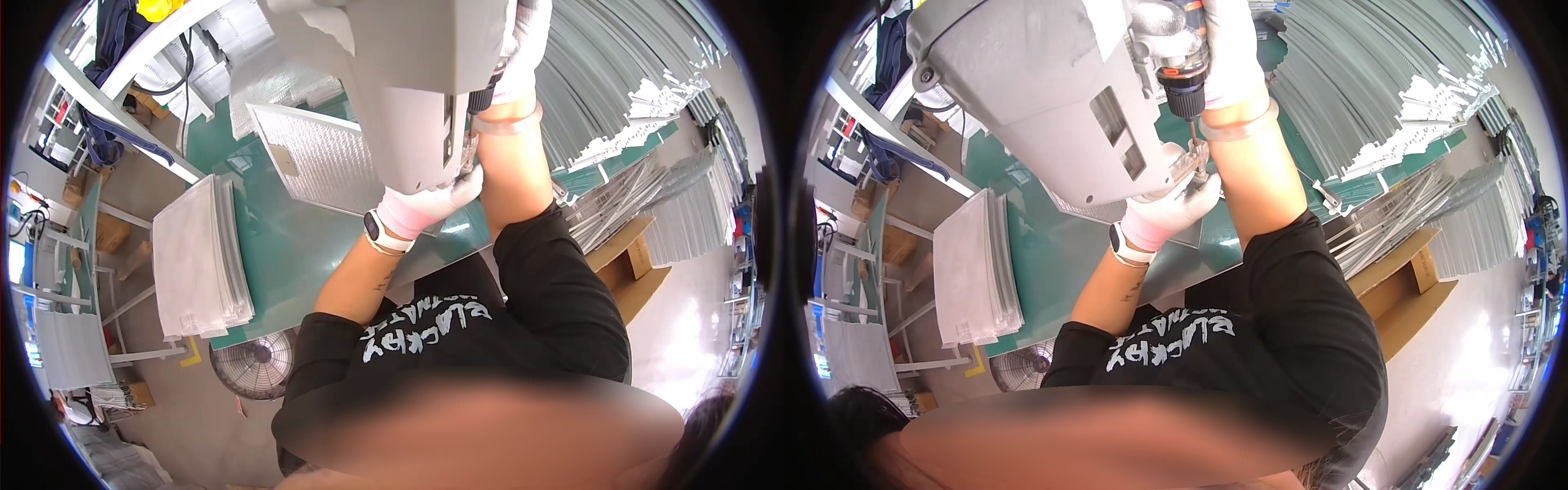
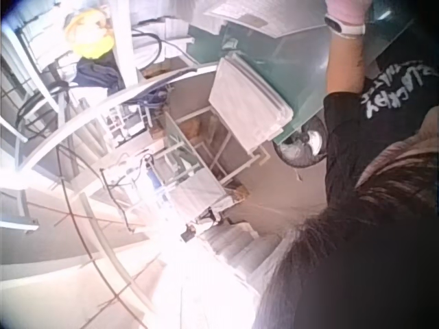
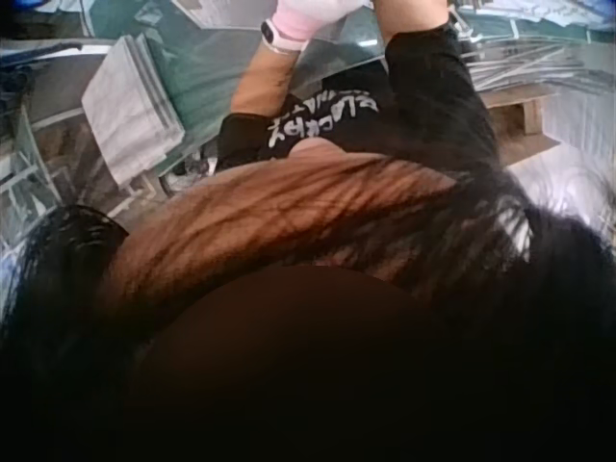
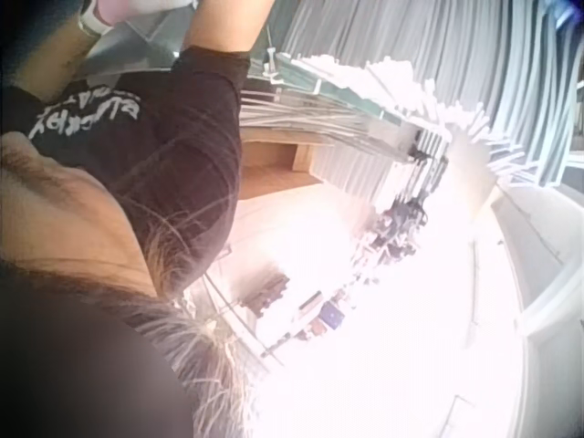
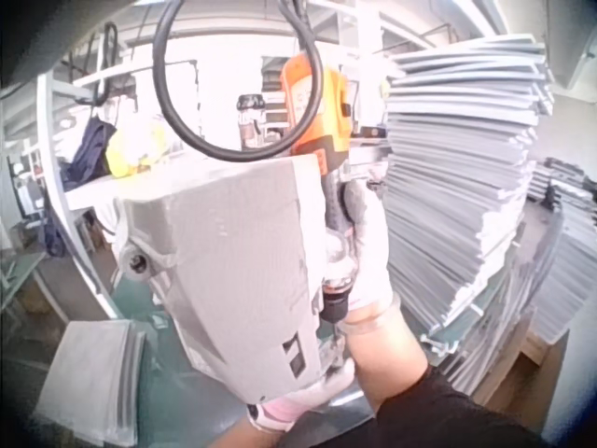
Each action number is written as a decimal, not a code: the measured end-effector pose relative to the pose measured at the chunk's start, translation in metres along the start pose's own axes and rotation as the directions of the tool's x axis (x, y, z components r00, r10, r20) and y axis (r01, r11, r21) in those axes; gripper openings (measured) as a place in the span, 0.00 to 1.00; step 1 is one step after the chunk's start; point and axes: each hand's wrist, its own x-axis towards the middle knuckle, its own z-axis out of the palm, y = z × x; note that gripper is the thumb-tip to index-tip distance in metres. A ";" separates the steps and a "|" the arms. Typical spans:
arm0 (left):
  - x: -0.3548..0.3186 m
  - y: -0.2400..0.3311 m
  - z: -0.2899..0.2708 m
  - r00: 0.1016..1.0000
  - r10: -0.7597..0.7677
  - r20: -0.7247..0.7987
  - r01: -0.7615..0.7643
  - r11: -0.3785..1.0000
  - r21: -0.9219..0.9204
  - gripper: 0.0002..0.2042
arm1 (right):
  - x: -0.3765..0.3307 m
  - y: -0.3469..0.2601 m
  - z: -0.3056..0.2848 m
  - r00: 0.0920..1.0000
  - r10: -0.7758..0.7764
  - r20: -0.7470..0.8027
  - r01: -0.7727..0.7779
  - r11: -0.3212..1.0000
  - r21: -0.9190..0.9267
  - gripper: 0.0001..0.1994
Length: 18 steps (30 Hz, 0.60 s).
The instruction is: Assembling metal mesh air filters by fitting them into frames and securing the components with an electric screwdriver.
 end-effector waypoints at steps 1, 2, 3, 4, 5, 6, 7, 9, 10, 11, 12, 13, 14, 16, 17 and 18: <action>0.000 -0.001 0.000 1.000 0.003 -0.001 -0.003 1.000 0.002 0.09 | 0.000 0.000 0.000 1.000 -0.001 0.003 0.001 1.000 0.001 0.21; 0.000 -0.002 0.001 1.000 0.017 -0.014 -0.017 1.000 -0.006 0.09 | 0.000 -0.001 -0.001 1.000 -0.007 -0.028 0.008 0.999 0.041 0.21; -0.001 -0.004 0.003 0.999 0.029 -0.025 -0.029 0.999 -0.016 0.09 | 0.000 -0.002 -0.003 0.998 -0.012 -0.062 0.017 0.997 0.080 0.20; -0.002 -0.005 0.004 0.999 0.030 -0.023 -0.030 0.999 -0.016 0.09 | 0.000 -0.003 -0.005 0.995 -0.016 -0.097 0.028 0.993 0.119 0.20; -0.003 -0.006 0.005 0.999 0.033 -0.004 -0.032 0.997 0.067 0.09 | 0.000 -0.004 -0.006 0.995 -0.019 -0.098 0.030 0.992 0.119 0.20; -0.004 -0.009 0.006 0.999 0.034 0.013 -0.035 0.988 0.152 0.10 | 0.001 -0.004 -0.006 0.998 0.017 -0.053 -0.011 0.992 0.127 0.20; -0.006 -0.013 0.008 0.996 0.093 -0.007 -0.089 0.977 0.194 0.11 | 0.001 -0.004 -0.007 0.999 0.053 -0.008 -0.051 0.990 0.133 0.19; -0.009 -0.011 0.009 0.997 0.073 -0.014 -0.071 0.990 0.126 0.12 | 0.000 -0.007 -0.008 0.989 0.120 0.084 -0.131 0.982 0.138 0.19; -0.010 -0.008 0.008 0.998 0.052 -0.019 -0.051 0.997 0.054 0.12 | 0.000 -0.010 -0.008 0.980 0.151 0.129 -0.168 0.976 0.138 0.18; -0.008 -0.006 0.008 0.998 0.046 -0.035 -0.045 0.999 0.019 0.12 | 0.000 -0.012 -0.008 0.968 0.181 0.176 -0.206 0.969 0.134 0.18; -0.009 -0.005 0.008 0.998 0.049 -0.034 -0.048 0.999 0.022 0.12 | -0.001 -0.014 -0.008 0.952 0.212 0.222 -0.244 0.961 0.130 0.17; -0.012 -0.006 0.010 0.996 0.061 -0.062 -0.059 0.998 0.027 0.12 | -0.002 -0.016 -0.008 0.933 0.242 0.268 -0.282 0.951 0.123 0.17; -0.014 -0.008 0.012 0.993 0.074 -0.091 -0.071 0.997 0.033 0.13 | -0.002 -0.018 -0.008 0.910 0.271 0.314 -0.320 0.941 0.113 0.17; -0.015 -0.015 0.005 0.971 0.181 -0.154 -0.167 0.981 0.101 0.12 | 0.001 -0.021 0.006 0.969 0.211 0.129 -0.201 0.975 -0.090 0.13; -0.015 -0.015 -0.003 0.982 0.178 -0.062 -0.167 0.975 0.148 0.12 | 0.007 -0.026 0.021 0.994 0.079 0.081 -0.057 0.967 -0.247 0.13; -0.015 -0.011 -0.011 0.986 0.163 0.028 -0.165 0.967 0.195 0.11 | 0.011 -0.031 0.039 0.997 -0.060 0.054 0.076 0.913 -0.400 0.12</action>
